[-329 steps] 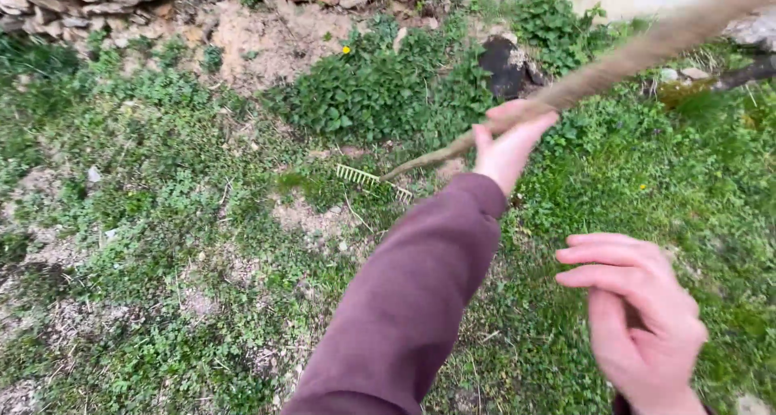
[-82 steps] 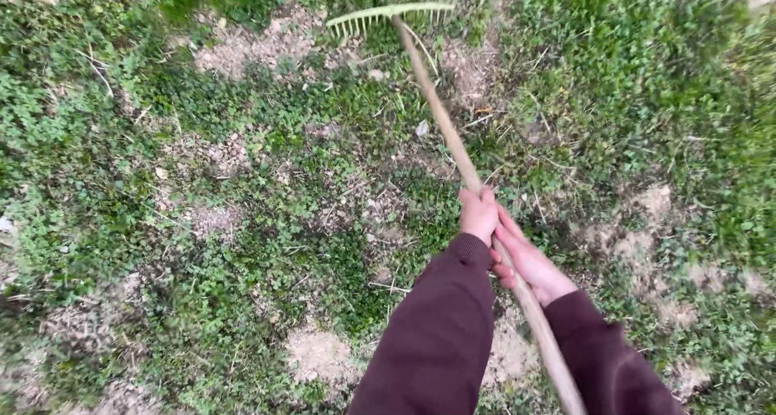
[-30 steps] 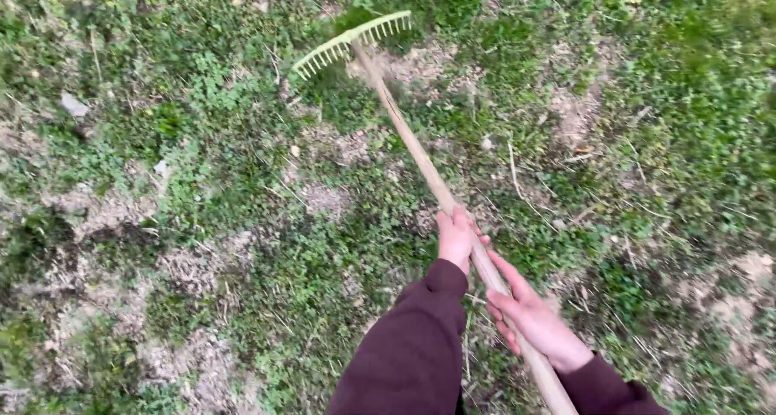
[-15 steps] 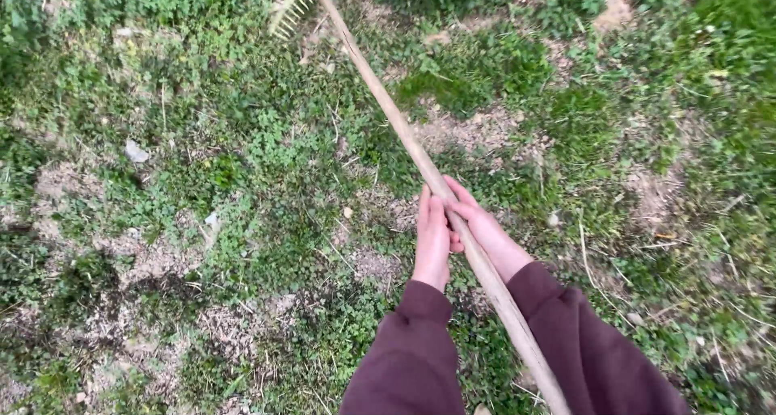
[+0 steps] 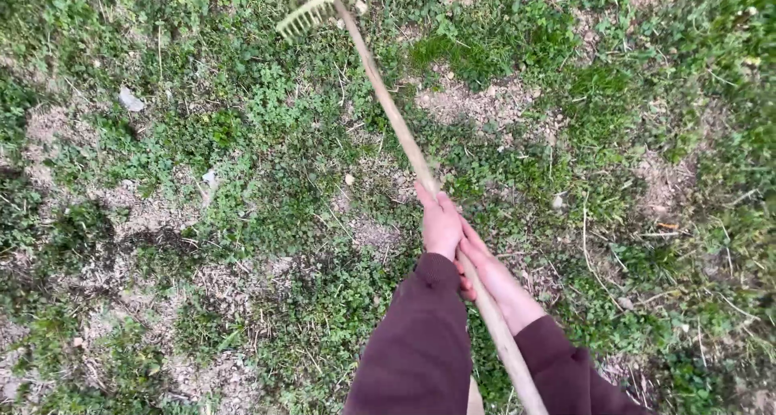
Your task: The person rakes the ground with a rake, pulling it across the grass and dirt while walking.
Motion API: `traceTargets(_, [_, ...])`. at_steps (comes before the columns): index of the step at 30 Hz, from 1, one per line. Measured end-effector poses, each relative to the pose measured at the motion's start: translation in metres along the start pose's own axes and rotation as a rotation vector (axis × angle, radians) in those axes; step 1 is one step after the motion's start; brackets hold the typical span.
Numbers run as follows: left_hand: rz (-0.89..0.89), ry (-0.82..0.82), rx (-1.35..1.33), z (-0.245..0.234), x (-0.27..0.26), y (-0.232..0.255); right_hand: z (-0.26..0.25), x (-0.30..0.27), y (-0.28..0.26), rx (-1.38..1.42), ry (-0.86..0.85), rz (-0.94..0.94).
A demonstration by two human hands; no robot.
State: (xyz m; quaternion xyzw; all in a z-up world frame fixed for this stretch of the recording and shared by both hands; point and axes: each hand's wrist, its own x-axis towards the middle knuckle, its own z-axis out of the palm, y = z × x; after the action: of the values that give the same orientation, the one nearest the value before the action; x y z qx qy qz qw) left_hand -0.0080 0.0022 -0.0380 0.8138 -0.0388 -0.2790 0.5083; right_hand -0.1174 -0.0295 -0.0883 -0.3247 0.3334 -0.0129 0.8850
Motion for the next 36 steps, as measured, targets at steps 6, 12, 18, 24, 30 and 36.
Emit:
traceTargets(6, [-0.065, -0.022, 0.044, 0.031, -0.011, -0.097, -0.036, -0.040, 0.059, -0.090, 0.031, 0.002])
traceTargets(12, [-0.135, 0.015, 0.118, 0.073, -0.082, -0.191, -0.086, -0.121, 0.133, 0.003, 0.103, 0.103])
traceTargets(18, [-0.206, -0.028, 0.179, 0.096, -0.192, -0.227, -0.130, -0.213, 0.185, 0.050, 0.163, 0.142])
traceTargets(24, [-0.238, -0.019, -0.282, 0.123, -0.276, -0.270, -0.138, -0.311, 0.199, 0.085, 0.134, 0.162])
traceTargets(30, [-0.378, -0.176, -0.699, 0.128, -0.344, -0.247, -0.148, -0.364, 0.198, 0.068, 0.178, 0.193])
traceTargets(36, [-0.319, -0.135, -0.763, 0.097, -0.332, -0.190, -0.107, -0.359, 0.165, 0.071, 0.112, 0.119])
